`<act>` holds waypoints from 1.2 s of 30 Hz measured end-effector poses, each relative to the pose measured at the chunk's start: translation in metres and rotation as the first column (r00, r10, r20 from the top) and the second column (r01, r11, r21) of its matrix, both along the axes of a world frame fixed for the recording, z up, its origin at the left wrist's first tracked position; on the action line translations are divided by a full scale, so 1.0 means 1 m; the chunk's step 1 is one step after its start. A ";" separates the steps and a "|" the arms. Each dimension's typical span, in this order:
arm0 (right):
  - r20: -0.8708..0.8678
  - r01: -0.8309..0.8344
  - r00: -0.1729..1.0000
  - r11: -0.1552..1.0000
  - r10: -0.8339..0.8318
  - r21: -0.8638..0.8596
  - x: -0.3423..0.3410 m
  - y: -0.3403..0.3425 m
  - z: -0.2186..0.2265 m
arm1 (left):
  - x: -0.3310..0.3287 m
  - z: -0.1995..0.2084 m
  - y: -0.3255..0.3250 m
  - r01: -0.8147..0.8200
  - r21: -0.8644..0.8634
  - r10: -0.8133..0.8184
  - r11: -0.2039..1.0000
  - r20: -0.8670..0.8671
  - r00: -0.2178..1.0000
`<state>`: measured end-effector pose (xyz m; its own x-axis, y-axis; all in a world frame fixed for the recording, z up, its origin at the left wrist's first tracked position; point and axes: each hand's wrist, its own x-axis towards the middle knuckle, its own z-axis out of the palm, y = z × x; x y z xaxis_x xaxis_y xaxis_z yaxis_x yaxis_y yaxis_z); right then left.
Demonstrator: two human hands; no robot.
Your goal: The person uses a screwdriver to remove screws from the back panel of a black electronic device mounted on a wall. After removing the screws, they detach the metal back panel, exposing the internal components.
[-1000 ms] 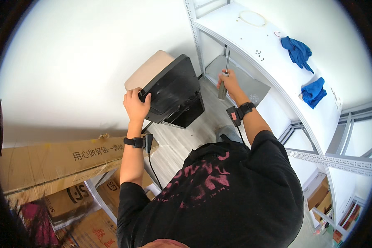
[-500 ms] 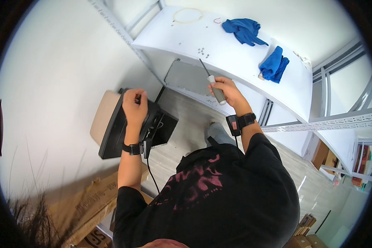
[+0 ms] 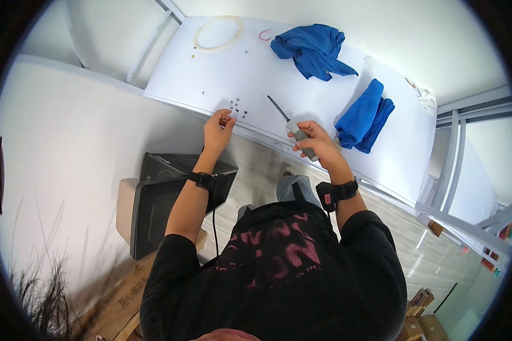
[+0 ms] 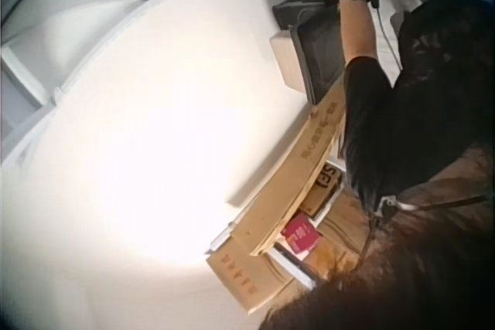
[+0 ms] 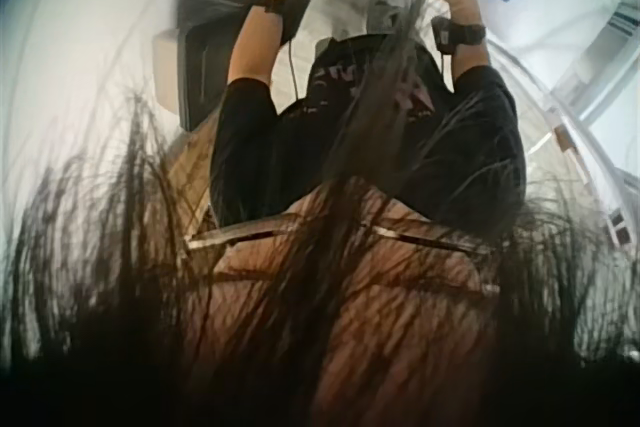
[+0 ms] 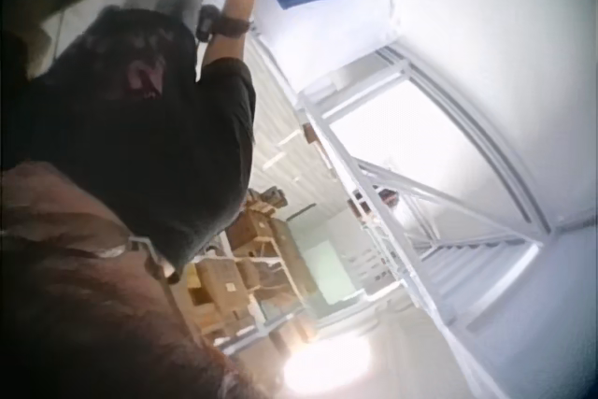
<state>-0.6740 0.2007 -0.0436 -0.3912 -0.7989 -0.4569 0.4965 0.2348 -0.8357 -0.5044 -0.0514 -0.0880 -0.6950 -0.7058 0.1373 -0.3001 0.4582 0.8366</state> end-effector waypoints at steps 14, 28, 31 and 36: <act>0.042 -0.069 0.997 0.997 0.070 -0.027 -0.026 -0.020 -0.011 | -0.013 0.007 0.010 0.035 -0.146 -0.030 0.989 0.037 0.999; 0.037 -0.105 0.994 0.994 0.105 -0.022 -0.028 -0.027 -0.020 | -0.018 0.008 0.018 -0.016 -0.164 0.022 0.986 0.031 0.999; 0.031 -0.102 0.994 0.994 0.103 -0.023 -0.028 -0.027 -0.020 | -0.013 0.004 0.011 -0.033 -0.182 0.025 0.983 -0.044 0.999; 0.017 -0.110 0.994 0.994 0.111 -0.012 -0.027 -0.029 -0.019 | -0.015 0.002 -0.020 -0.156 -0.200 0.158 0.967 -0.004 0.987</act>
